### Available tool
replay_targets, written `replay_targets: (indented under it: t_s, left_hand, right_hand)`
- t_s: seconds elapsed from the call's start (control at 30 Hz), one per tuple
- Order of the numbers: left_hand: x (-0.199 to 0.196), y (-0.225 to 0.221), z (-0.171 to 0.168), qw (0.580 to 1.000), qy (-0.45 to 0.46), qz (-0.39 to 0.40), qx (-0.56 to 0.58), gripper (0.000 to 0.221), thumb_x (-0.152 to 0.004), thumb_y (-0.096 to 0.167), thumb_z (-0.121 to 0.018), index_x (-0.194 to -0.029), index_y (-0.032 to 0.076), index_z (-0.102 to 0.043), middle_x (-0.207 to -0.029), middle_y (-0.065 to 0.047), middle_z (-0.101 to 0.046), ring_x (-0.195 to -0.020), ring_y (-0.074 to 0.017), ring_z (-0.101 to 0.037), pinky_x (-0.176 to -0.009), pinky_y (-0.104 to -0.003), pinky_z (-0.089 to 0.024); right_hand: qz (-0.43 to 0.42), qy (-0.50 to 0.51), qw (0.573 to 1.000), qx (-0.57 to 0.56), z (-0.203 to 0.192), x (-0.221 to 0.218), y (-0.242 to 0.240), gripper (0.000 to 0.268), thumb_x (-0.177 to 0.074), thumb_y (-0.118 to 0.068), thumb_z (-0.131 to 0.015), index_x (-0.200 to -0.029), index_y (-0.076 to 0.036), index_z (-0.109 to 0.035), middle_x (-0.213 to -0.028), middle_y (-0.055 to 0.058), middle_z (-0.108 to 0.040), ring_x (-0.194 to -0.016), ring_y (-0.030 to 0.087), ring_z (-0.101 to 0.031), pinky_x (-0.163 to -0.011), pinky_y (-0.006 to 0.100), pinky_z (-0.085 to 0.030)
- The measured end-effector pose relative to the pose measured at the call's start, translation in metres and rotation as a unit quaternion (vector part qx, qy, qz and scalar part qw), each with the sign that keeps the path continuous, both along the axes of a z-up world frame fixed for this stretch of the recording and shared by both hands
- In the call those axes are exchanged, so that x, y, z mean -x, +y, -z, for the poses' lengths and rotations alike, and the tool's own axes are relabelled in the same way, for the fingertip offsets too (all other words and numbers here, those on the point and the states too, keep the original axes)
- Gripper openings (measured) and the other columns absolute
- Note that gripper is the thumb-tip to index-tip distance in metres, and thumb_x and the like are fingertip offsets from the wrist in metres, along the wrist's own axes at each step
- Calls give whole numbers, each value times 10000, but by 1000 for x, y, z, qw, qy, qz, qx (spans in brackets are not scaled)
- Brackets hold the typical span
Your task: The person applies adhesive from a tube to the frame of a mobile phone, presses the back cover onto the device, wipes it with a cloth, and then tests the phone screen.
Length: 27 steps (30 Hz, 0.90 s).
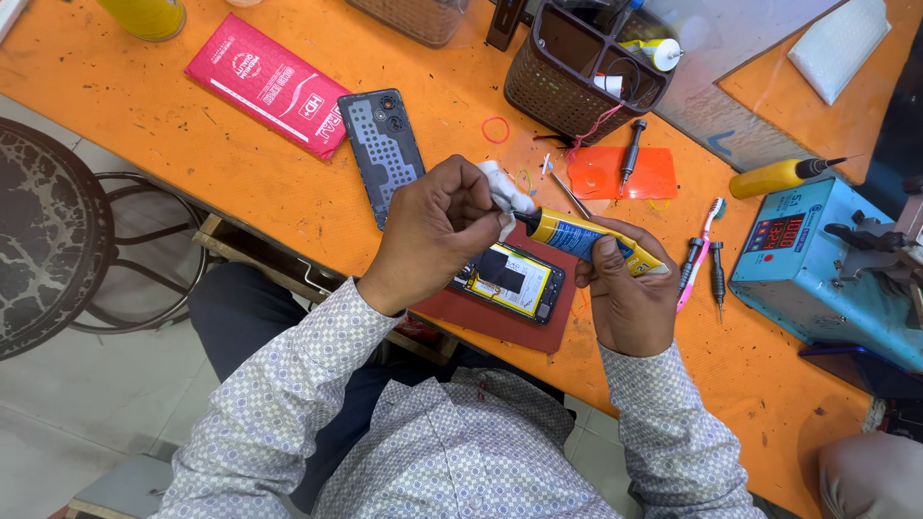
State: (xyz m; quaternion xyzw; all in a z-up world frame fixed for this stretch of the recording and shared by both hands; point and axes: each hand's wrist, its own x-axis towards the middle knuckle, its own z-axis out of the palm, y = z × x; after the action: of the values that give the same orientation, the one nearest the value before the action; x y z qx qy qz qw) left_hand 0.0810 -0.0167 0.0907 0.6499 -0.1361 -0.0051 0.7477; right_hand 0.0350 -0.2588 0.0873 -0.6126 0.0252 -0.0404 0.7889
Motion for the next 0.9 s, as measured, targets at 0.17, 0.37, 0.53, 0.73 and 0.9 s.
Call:
replay_targets:
  t_s: [0.17, 0.37, 0.53, 0.73, 0.9]
  left_hand:
    - [9, 4, -7, 957, -114, -86, -251, 240, -869, 37, -741, -849, 36, -502, -692, -106, -546, -604, -224, -602, -596, -350, -489]
    - [13, 1, 1, 895, -292, -98, -321, 146, -846, 38, -689, -891, 46, -550, -777, -130, -590, -804, -351, -619, -710, -489, -497]
    - [11, 3, 8, 914, -220, -31, -338, 135, -838, 50, -701, -821, 68, -568, -717, -119, -588, -739, -332, -610, -662, -473, -480]
    - [16, 3, 11, 915, -253, -11, -315, 203, -814, 76, -726, -778, 50, -528, -683, -106, -561, -688, -314, -604, -614, -430, -470]
    - [11, 1, 6, 964, 2, 49, -262, 270, -792, 113, -738, -708, 35, -493, -565, -122, -499, -561, -315, -580, -542, -414, -479]
  right_hand:
    - [17, -49, 972, 231, -15, 12, 8, 279, -1023, -130, -703, -1246, 37, -697, -938, 96, -711, -787, 150, -664, -727, 293, -567]
    - [-13, -288, 809, 513, -44, 24, 19, 341, -884, 70, -746, -1210, -18, -698, -1079, 141, -737, -949, 228, -730, -802, 337, -588]
    - [-104, -352, 742, 561, -59, 21, 14, 478, -779, 86, -786, -1237, -6, -683, -1075, 154, -723, -974, 295, -726, -831, 386, -596]
    - [-117, -303, 771, 548, -60, 21, 3, 475, -777, 87, -795, -1229, -34, -706, -1069, 129, -737, -932, 253, -735, -781, 344, -596]
    - [-132, -369, 717, 576, -55, 25, -3, 464, -751, 72, -815, -1196, -22, -722, -1111, 191, -742, -862, 262, -712, -702, 355, -567]
